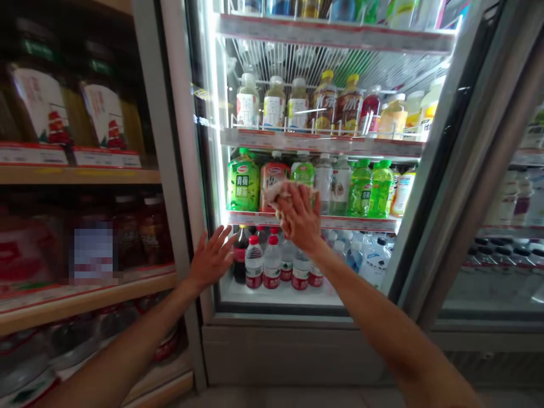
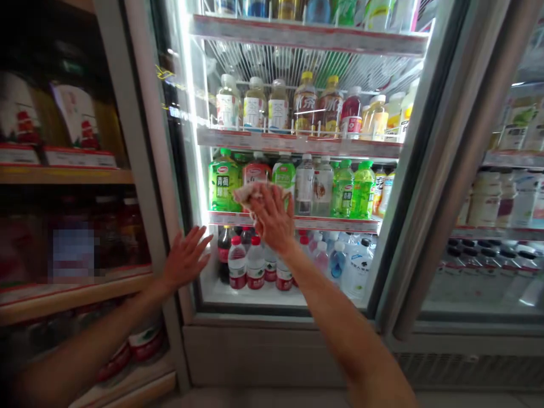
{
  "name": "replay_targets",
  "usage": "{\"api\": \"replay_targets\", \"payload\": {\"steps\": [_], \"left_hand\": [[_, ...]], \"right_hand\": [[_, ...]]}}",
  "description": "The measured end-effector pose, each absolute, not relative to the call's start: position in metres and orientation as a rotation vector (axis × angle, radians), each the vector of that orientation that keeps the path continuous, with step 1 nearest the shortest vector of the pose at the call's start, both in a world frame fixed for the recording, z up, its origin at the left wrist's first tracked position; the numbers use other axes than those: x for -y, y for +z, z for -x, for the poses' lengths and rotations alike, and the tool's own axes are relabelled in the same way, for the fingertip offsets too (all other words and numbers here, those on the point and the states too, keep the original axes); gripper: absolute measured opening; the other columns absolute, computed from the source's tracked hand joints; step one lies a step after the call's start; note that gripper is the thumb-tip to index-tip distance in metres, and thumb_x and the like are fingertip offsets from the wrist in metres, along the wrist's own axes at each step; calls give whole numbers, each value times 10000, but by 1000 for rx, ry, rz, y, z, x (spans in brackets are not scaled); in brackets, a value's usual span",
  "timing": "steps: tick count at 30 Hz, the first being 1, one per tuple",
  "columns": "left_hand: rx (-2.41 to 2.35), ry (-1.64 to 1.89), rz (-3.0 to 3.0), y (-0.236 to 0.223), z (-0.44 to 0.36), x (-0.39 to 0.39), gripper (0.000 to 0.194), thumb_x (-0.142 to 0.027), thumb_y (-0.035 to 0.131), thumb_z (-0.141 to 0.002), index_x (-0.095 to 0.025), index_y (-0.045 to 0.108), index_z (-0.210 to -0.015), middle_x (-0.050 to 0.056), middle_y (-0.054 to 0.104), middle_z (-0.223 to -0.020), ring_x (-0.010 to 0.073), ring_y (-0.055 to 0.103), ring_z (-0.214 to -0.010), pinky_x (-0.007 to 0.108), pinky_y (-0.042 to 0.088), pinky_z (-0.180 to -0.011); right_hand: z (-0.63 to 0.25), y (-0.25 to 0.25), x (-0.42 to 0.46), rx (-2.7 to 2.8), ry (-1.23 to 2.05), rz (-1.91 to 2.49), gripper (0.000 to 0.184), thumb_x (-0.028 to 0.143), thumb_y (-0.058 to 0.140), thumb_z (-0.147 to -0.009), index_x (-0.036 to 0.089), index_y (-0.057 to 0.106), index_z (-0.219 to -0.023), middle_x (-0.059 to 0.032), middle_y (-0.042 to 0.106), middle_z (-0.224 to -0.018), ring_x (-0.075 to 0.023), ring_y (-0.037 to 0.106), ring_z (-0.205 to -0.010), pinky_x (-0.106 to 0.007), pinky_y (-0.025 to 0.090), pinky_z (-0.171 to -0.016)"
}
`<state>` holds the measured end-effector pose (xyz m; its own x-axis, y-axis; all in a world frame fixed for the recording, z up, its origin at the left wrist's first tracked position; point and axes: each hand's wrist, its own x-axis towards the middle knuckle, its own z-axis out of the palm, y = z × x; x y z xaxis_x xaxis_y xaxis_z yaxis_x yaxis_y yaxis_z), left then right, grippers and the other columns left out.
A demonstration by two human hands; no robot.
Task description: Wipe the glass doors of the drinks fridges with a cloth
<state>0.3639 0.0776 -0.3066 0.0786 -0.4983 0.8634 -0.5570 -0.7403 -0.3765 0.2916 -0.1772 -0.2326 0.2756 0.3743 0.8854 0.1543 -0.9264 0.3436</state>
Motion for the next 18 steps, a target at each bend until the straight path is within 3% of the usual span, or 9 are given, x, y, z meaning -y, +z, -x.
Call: {"api": "replay_targets", "payload": {"steps": [2, 7, 12, 18], "left_hand": [[1017, 1797, -2284, -309, -364, -86, 635, -241, 500, -831, -246, 228, -1404, 103, 377, -1402, 219, 250, -1347, 475, 157, -1114], [888, 1773, -2289, -304, -366, -99, 619, -268, 469, -847, -191, 220, -1409, 135, 353, -1413, 224, 223, -1359, 467, 148, -1112], [708, 1716, -2173, -297, -368, -100, 563, -233, 396, -868, -175, 231, -1402, 139, 284, -1449, 213, 173, -1376, 471, 129, -1111], [797, 1712, -2193, -305, -364, -104, 560, -239, 405, -873, -195, 227, -1402, 127, 290, -1449, 207, 181, -1375, 456, 129, -1114]], "right_hand": [[-300, -235, 161, -456, 1769, -2340, 502, 261, 486, -817, 264, 404, -1312, -42, 257, -1480, -281, 97, -1391, -576, 95, -1098], [-311, -271, 127, -1016, 1363, -2183, 433, 226, 486, -816, 288, 463, -1244, 9, 340, -1444, -221, 201, -1369, -507, 128, -1120], [-315, -273, 103, -596, 1619, -2424, 501, 235, 500, -812, 257, 403, -1304, -36, 224, -1493, -280, 97, -1390, -589, 57, -1099], [-308, -306, 115, -1010, 1334, -2263, 425, 211, 507, -804, 288, 486, -1222, 7, 332, -1449, -219, 191, -1374, -518, 64, -1130]]}}
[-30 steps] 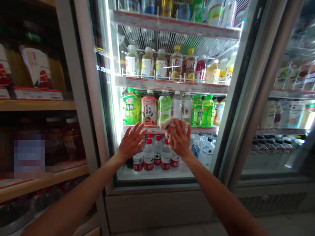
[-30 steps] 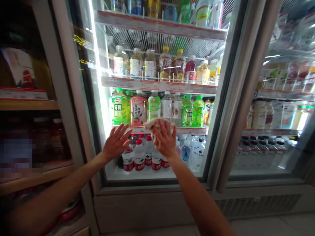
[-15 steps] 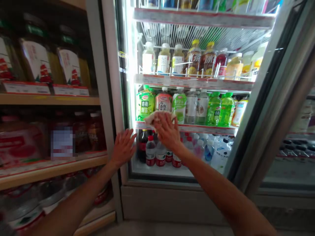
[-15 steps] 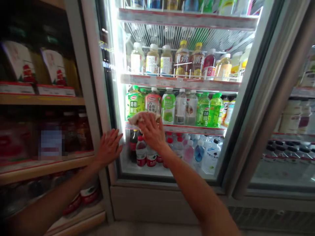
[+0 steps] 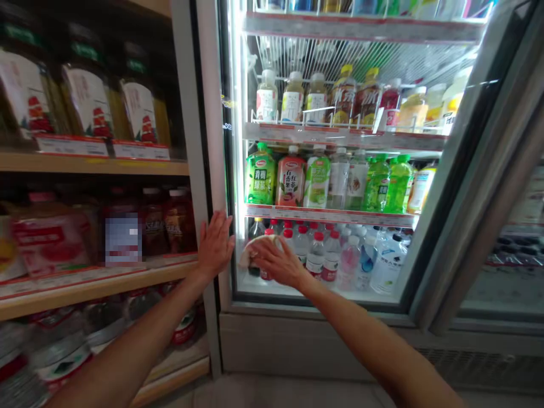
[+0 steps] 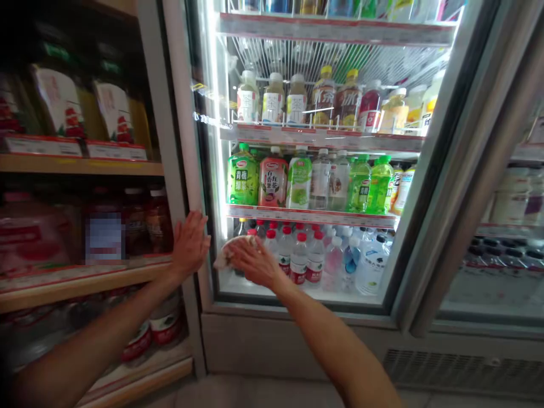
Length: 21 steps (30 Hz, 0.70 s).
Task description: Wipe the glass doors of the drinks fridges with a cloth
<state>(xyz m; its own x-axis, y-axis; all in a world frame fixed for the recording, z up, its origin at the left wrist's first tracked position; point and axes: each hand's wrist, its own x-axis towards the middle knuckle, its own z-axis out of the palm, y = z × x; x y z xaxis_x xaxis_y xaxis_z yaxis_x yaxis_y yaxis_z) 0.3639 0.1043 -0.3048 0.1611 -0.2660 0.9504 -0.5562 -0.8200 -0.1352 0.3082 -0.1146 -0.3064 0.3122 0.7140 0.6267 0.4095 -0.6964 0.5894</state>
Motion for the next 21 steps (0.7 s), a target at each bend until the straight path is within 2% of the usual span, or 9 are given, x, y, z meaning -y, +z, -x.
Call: {"api": "replay_targets", "payload": {"steps": [4, 8, 10, 14, 19, 21], "left_hand": [[898, 1731, -2209, -302, -360, -92, 569, -253, 438, -863, -190, 243, -1394, 134, 303, -1441, 220, 174, -1375, 472, 143, -1113], [1044, 1726, -2204, -292, -353, -62, 555, -250, 443, -861, -187, 264, -1382, 132, 315, -1436, 221, 169, -1375, 475, 145, -1114], [1081, 1745, -2180, -288, -350, -47, 540, -248, 443, -862, -175, 282, -1373, 138, 323, -1430, 223, 170, -1375, 473, 142, -1115], [1110, 1786, -2113, -280, -351, -23, 539, -266, 457, -858, -175, 297, -1365, 135, 338, -1423, 225, 173, -1374, 463, 138, -1120], [1130, 1808, -2032, -274, -356, -3, 587, -273, 466, -848, -199, 253, -1390, 108, 311, -1440, 221, 132, -1381, 471, 77, -1130], [1175, 1827, -2000, -270, -355, 5, 598, -270, 464, -848, -212, 235, -1398, 100, 295, -1447, 211, 146, -1379, 465, 65, -1132]], "right_hand": [[-297, -295, 144, -488, 1674, -2440, 484, 279, 523, -804, 265, 441, -1280, -59, 257, -1480, -284, 102, -1390, -586, 23, -1094], [-282, -296, 175, -682, 1498, -2322, 434, 243, 512, -803, 308, 483, -1231, -9, 341, -1445, -219, 126, -1392, -504, 42, -1124], [-277, -293, 193, -633, 1521, -2292, 419, 253, 503, -809, 307, 490, -1224, -11, 355, -1436, -212, 148, -1388, -504, 44, -1123], [-268, -284, 222, -120, 1915, -2292, 476, 280, 500, -807, 216, 455, -1277, -103, 218, -1488, -292, 102, -1390, -566, 84, -1091], [-256, -298, 250, -661, 1452, -2239, 385, 254, 507, -795, 317, 528, -1174, 10, 316, -1456, -213, 154, -1386, -496, 64, -1123], [-256, -293, 264, -515, 1597, -2236, 396, 273, 500, -799, 292, 516, -1193, -10, 279, -1473, -227, 156, -1384, -516, 64, -1115]]}}
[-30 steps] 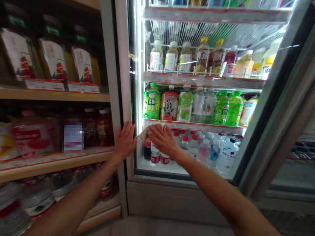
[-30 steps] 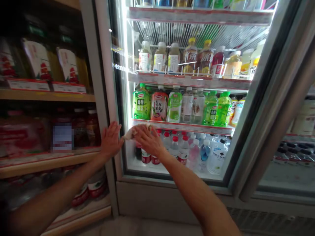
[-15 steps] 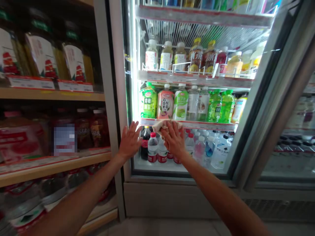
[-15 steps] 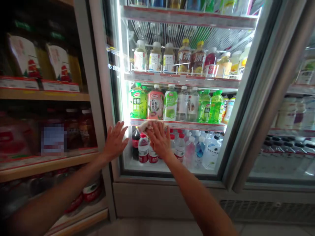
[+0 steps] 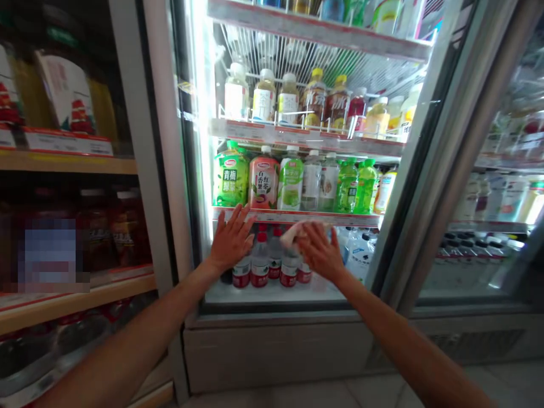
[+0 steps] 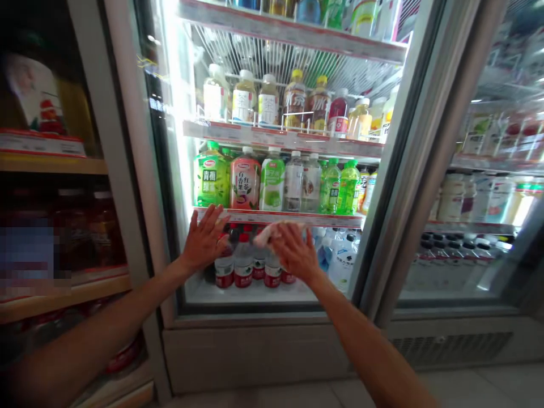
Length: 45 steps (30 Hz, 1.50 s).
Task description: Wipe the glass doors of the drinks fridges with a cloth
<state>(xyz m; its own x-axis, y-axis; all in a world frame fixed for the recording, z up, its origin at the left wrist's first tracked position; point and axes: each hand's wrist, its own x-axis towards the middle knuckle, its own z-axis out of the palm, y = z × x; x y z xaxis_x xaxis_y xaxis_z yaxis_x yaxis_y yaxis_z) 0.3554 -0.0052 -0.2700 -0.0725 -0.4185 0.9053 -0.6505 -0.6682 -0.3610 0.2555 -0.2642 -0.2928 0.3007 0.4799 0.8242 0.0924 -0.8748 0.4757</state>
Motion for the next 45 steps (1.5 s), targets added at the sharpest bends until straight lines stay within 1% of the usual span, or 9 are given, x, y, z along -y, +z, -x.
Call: {"api": "replay_targets", "payload": {"steps": [3, 9, 14, 19, 25, 30, 35, 41, 45], "left_hand": [[1186, 1845, -1990, -262, -353, 21, 592, -278, 469, -847, -213, 249, -1393, 108, 284, -1451, 215, 147, -1379, 475, 75, -1126], [1191, 1838, -2020, -253, -349, 45, 601, -295, 490, -832, -228, 272, -1388, 108, 316, -1437, 228, 170, -1375, 495, 67, -1117], [1180, 1865, -1963, -256, -354, 46, 660, -304, 515, -820, -262, 218, -1408, 80, 285, -1452, 232, 199, -1367, 489, 87, -1121], [1178, 1820, -1986, -257, -354, 47, 669, -307, 518, -823, -284, 200, -1411, 56, 235, -1470, 237, 198, -1366, 487, 76, -1125], [1181, 1763, -1998, -255, -352, 46, 640, -313, 488, -848, -319, 179, -1409, 21, 179, -1485, 241, 213, -1360, 483, 63, -1128], [1180, 1778, -1963, -258, -350, 46, 652, -319, 498, -843, -325, 176, -1410, 32, 233, -1471, 236, 228, -1356, 481, 79, -1129], [1184, 1797, -1924, -225, -351, 30, 661, -315, 497, -844, -337, 158, -1411, 25, 285, -1454, 210, 232, -1356, 452, 94, -1136], [885, 1907, -1937, -161, -367, 7, 688, -361, 482, -853, -293, 106, -1426, 52, 101, -1503, 265, 131, -1379, 513, 75, -1114], [879, 1914, -1943, -159, -370, 7, 694, -364, 480, -853, -275, 103, -1428, 76, 125, -1498, 267, 132, -1378, 512, 76, -1113]], "right_hand": [[-255, -286, 280, -92, 1961, -2231, 470, 284, 482, -802, 202, 463, -1265, -83, 156, -1508, -289, 114, -1387, -557, 91, -1093], [-244, -294, 308, -475, 1537, -2267, 389, 268, 495, -796, 319, 528, -1180, -14, 330, -1449, -219, 211, -1370, -505, 83, -1114], [-237, -291, 337, 145, 2058, -2151, 492, 273, 431, -825, 203, 410, -1311, -115, 255, -1472, -273, 174, -1377, -549, 154, -1077], [-228, -301, 367, -193, 1656, -2254, 398, 301, 482, -806, 280, 511, -1202, -64, 320, -1449, -252, 247, -1354, -518, 174, -1085], [-239, -265, 375, 463, 2294, -2061, 522, 251, 346, -847, 100, 363, -1346, -187, 297, -1432, -291, 213, -1358, -548, 217, -1054], [-245, -245, 339, -220, 1732, -2249, 431, 274, 440, -813, 283, 491, -1242, -38, 345, -1436, -238, 208, -1368, -502, 173, -1101], [-256, -179, 347, 625, 2477, -1920, 509, 258, 334, -834, 160, 389, -1331, -166, 404, -1374, -294, 305, -1317, -600, 255, -1005], [-259, -175, 317, -277, 1831, -2146, 437, 288, 420, -821, 286, 477, -1255, -38, 358, -1429, -236, 244, -1355, -518, 174, -1090], [-267, -144, 330, 440, 2477, -1892, 472, 272, 359, -832, 170, 440, -1286, -146, 447, -1342, -293, 331, -1299, -599, 247, -1009]]}}
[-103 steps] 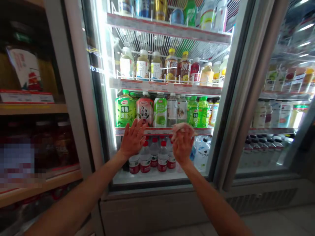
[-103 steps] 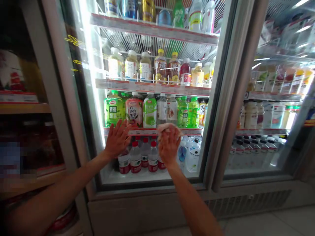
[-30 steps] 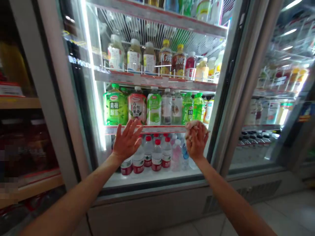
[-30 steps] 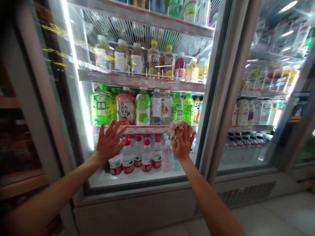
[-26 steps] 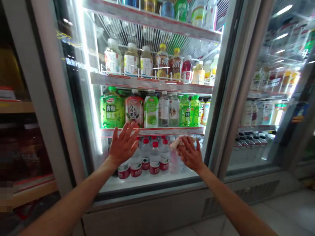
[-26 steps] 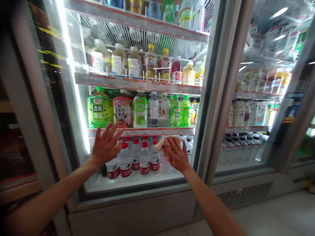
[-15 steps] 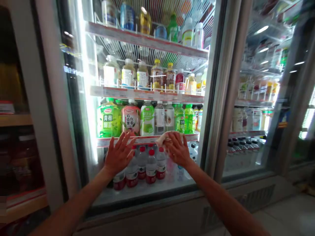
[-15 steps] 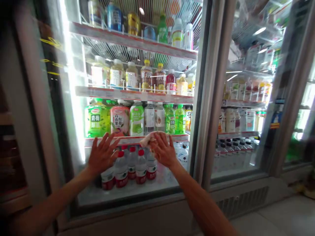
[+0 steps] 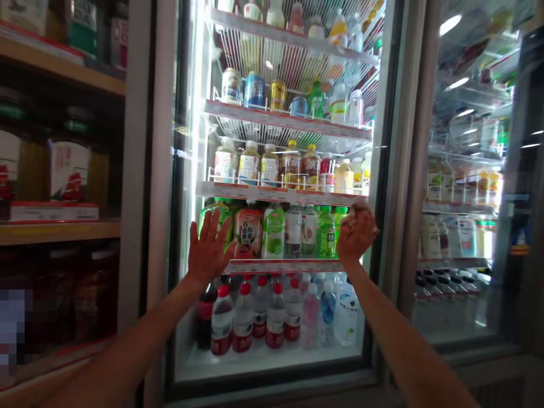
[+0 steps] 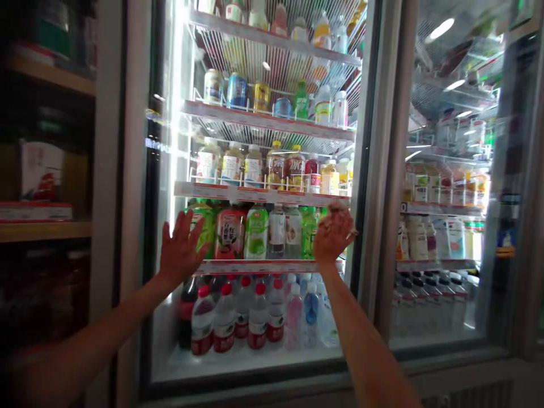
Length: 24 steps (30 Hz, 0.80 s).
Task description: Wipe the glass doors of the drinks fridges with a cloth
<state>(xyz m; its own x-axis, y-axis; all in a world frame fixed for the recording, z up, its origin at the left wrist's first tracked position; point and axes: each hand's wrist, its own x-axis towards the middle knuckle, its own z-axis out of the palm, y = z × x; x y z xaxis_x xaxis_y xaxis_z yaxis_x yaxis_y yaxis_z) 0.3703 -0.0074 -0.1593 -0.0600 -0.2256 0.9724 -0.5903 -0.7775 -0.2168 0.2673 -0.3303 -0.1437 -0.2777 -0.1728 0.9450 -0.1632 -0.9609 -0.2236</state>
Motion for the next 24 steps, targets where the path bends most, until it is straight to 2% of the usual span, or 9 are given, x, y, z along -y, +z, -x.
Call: {"api": "replay_targets", "payload": {"steps": [2, 7, 10, 13, 16, 18, 19, 22, 24], "left_hand": [[885, 1904, -1934, -163, -369, 9, 701, -352, 487, -849, -278, 101, -1428, 81, 132, -1496, 270, 134, -1377, 517, 76, -1112], [913, 1902, -1919, -158, -363, 3, 703, -358, 493, -847, -265, 111, -1429, 98, 171, -1486, 268, 146, -1375, 510, 87, -1113], [973, 1878, -1944, -143, -367, -13, 690, -373, 502, -842, -264, 149, -1425, 95, 239, -1469, 250, 190, -1368, 479, 102, -1120], [944, 1884, -1911, -125, -377, -31, 687, -355, 493, -850, -250, 137, -1428, 98, 234, -1470, 247, 182, -1370, 481, 96, -1121], [919, 1850, -1896, -116, -385, -41, 697, -355, 482, -857, -222, 113, -1433, 116, 205, -1475, 260, 160, -1374, 508, 87, -1114], [948, 1806, -1902, -116, -386, -44, 683, -352, 476, -859, -216, 128, -1431, 118, 203, -1475, 260, 153, -1375, 513, 88, -1113], [969, 1783, -1901, -116, -385, -45, 677, -351, 477, -858, -212, 141, -1429, 119, 203, -1475, 260, 148, -1375, 513, 90, -1114], [1030, 1736, -1885, -118, -382, -48, 667, -344, 477, -855, -192, 164, -1425, 133, 209, -1472, 266, 141, -1376, 525, 92, -1111], [1053, 1728, -1859, -118, -380, -50, 668, -343, 476, -855, -182, 165, -1424, 139, 211, -1469, 269, 141, -1376, 533, 92, -1108]], "right_hand": [[-276, -132, 315, -497, -2480, 1728, 504, 257, 340, -835, 160, 389, -1327, -163, 426, -1353, -308, 307, -1311, -608, 257, -995], [-282, -138, 262, 545, -2304, 2605, 462, 311, 428, -811, 293, 452, -1272, -30, 391, -1406, -254, 257, -1348, -503, 202, -1086], [-282, -123, 271, -2, -2448, 2289, 463, 307, 388, -828, 214, 451, -1278, -92, 429, -1372, -292, 328, -1306, -551, 203, -1062], [-289, -103, 262, -463, -2476, 1876, 525, 281, 339, -846, 143, 345, -1352, -164, 396, -1378, -319, 305, -1312, -614, 223, -1016], [-298, -103, 222, -15, -2412, 2330, 509, 298, 381, -839, 225, 367, -1343, -99, 354, -1420, -277, 228, -1356, -558, 207, -1061], [-301, -105, 204, 293, -2274, 2631, 469, 330, 416, -824, 291, 426, -1291, -33, 374, -1416, -242, 245, -1353, -508, 201, -1085], [-302, -104, 202, 237, -2278, 2613, 456, 335, 410, -823, 296, 437, -1277, -26, 394, -1403, -234, 274, -1340, -505, 205, -1083], [-303, -89, 205, -424, -2449, 2067, 496, 252, 288, -844, 166, 366, -1326, -147, 419, -1362, -277, 320, -1305, -598, 223, -1019], [-305, -81, 195, -624, -2478, 1868, 507, 215, 249, -847, 106, 344, -1333, -202, 426, -1336, -297, 319, -1301, -613, 245, -989]]}}
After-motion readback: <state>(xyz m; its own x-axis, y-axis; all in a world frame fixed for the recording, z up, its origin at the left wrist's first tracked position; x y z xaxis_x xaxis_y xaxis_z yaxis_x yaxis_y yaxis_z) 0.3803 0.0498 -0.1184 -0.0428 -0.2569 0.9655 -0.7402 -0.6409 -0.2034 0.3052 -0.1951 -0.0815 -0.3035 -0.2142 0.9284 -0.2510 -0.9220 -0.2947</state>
